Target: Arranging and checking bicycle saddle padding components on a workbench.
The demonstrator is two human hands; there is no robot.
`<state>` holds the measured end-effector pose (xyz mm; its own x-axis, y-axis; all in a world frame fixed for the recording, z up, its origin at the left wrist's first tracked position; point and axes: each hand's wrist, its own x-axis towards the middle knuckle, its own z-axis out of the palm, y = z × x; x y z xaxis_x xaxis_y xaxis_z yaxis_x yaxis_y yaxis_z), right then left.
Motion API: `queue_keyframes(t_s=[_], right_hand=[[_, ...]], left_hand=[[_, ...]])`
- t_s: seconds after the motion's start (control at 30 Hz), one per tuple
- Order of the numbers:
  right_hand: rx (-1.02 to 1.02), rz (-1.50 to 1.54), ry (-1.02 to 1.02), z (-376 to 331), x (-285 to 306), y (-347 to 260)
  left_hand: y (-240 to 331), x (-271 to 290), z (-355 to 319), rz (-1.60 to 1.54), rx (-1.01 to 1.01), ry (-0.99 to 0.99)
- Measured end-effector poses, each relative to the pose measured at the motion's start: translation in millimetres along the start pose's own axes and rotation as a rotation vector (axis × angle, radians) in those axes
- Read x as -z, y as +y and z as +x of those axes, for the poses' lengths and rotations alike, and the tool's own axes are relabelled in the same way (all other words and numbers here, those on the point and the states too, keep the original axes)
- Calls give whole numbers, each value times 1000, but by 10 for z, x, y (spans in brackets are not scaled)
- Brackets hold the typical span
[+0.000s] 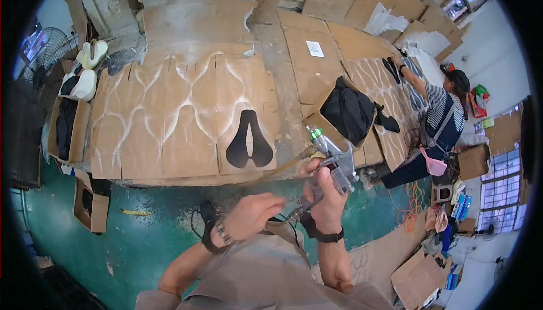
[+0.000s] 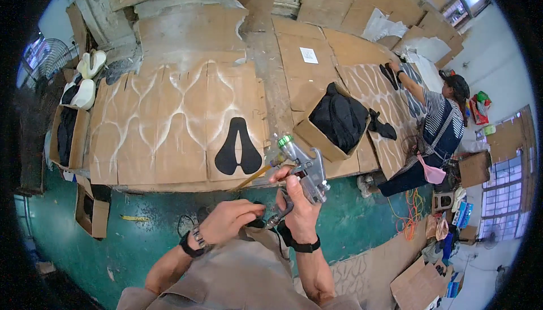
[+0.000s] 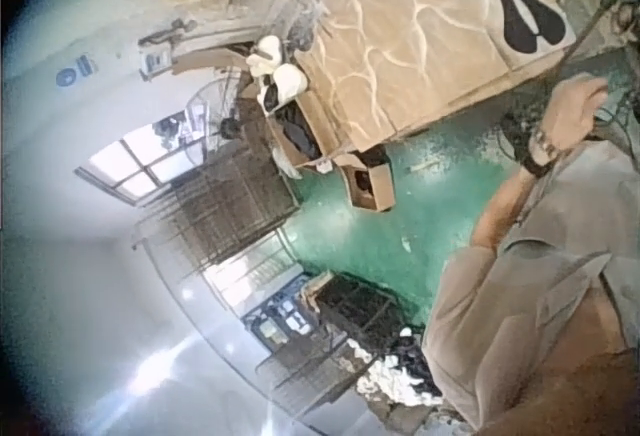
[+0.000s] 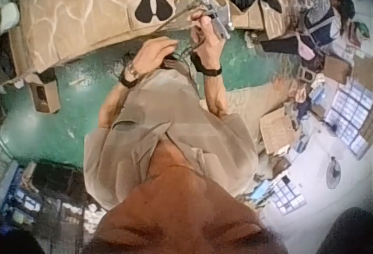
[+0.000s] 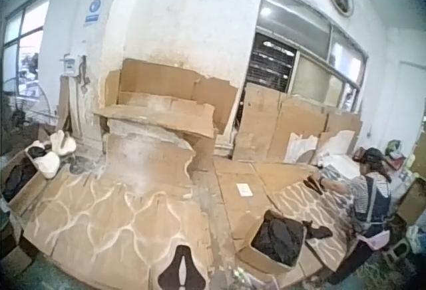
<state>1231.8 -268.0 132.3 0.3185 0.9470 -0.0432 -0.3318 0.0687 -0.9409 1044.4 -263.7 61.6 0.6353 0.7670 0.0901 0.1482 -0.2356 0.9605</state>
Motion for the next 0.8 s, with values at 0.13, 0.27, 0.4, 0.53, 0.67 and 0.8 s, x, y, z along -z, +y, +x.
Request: queue_keyframes(t_s=[0.13, 0.27, 0.4, 0.53, 0.67, 0.8], right_hand=[[-15, 107, -60, 128, 203, -88], [-50, 132, -95, 175, 380, -126], [-75, 143, -173, 176, 524, -56], [-101, 16, -136, 50, 543, -65], [-56, -102, -193, -18, 672, 123], [-13, -134, -185, -26, 556, 138]], left_hand=[[123, -436, 357, -268, 65, 33], [161, -533, 497, -213, 254, 13], [48, -634, 549, -528, 344, 45], [-103, -745, 531, -522, 314, -39], [-232, -844, 480, -480, 280, -19], [-342, -794, 461, -387, 205, 19]])
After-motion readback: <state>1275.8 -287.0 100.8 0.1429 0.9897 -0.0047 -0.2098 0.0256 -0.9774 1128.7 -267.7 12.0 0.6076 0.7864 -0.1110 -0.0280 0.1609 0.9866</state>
